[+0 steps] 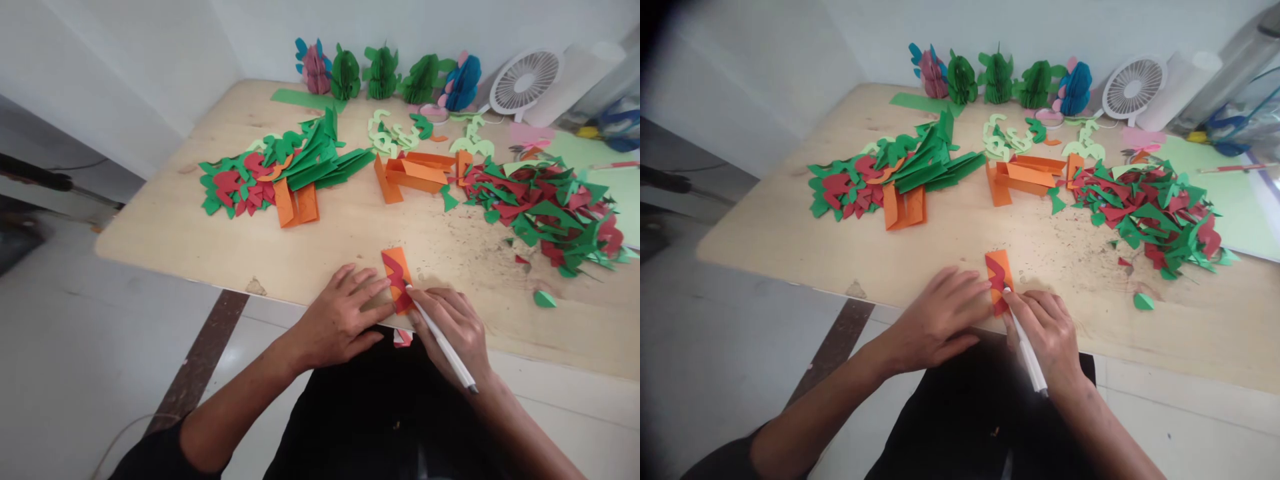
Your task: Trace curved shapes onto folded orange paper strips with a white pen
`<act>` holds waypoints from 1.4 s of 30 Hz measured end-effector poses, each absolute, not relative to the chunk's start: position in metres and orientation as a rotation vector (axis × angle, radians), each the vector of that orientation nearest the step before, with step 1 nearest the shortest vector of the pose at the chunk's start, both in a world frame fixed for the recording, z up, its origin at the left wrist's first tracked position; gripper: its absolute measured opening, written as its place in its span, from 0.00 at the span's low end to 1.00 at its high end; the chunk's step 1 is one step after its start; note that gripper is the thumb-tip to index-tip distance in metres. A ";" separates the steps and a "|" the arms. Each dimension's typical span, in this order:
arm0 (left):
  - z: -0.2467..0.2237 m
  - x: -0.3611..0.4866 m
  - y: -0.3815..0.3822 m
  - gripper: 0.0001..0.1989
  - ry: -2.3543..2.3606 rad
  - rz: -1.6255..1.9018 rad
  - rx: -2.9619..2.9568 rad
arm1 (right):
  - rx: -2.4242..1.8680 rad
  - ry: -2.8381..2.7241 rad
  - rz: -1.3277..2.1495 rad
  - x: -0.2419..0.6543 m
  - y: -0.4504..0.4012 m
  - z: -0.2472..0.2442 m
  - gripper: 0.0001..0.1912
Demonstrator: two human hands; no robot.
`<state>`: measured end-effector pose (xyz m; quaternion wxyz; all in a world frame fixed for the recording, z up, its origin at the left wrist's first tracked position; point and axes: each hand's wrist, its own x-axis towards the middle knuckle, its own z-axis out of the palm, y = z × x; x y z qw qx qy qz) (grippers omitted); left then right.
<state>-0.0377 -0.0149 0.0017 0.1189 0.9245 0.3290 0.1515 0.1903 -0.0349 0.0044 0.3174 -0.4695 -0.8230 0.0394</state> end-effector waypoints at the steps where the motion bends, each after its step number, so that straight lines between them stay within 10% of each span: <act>1: 0.002 -0.038 -0.015 0.20 0.958 0.450 2.699 | -1.240 -2.147 0.140 0.190 -0.035 0.006 0.13; 42: 0.001 -0.039 -0.002 0.18 0.888 0.558 2.612 | -1.554 -1.823 0.556 0.173 -0.028 0.013 0.07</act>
